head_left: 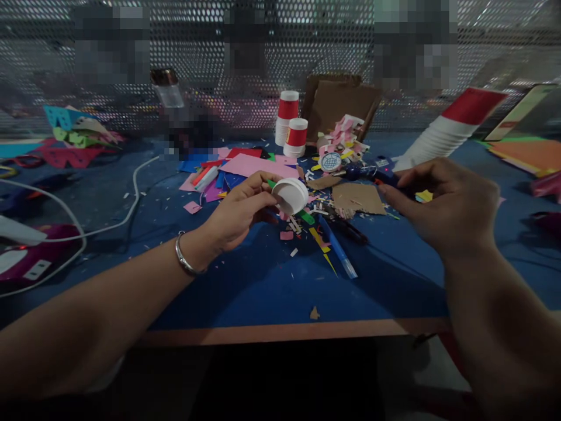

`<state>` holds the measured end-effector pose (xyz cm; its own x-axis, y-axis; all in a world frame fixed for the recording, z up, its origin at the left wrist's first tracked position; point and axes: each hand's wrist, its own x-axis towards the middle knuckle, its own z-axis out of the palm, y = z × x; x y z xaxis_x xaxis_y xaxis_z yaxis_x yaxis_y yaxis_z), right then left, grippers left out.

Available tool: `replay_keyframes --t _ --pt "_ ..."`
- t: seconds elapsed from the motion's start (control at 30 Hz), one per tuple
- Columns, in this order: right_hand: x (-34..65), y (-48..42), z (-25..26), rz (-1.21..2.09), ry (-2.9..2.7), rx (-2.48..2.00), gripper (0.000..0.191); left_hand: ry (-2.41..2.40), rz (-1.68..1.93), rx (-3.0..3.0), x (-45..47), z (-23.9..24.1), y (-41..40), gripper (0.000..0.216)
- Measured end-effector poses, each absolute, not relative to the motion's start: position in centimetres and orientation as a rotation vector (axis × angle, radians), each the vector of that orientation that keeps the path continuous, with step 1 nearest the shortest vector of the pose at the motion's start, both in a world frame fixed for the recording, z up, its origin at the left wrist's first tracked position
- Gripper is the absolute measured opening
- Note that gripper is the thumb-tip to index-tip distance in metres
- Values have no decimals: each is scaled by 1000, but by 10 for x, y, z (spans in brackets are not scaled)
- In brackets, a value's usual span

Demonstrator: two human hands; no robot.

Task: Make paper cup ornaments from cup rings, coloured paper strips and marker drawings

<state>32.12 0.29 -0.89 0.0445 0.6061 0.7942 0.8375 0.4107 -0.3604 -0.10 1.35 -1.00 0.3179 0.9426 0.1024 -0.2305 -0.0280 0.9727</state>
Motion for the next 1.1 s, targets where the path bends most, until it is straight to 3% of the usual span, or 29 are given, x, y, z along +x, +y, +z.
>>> replay_keyframes --t 0.4,1.1 --pt "300 -12 -3 -519 -1783 -1073 20 824 971 1028 1 -7 13 22" --pt "300 -11 -2 -565 -1845 -991 21 796 947 1053 0 -8 11 24"
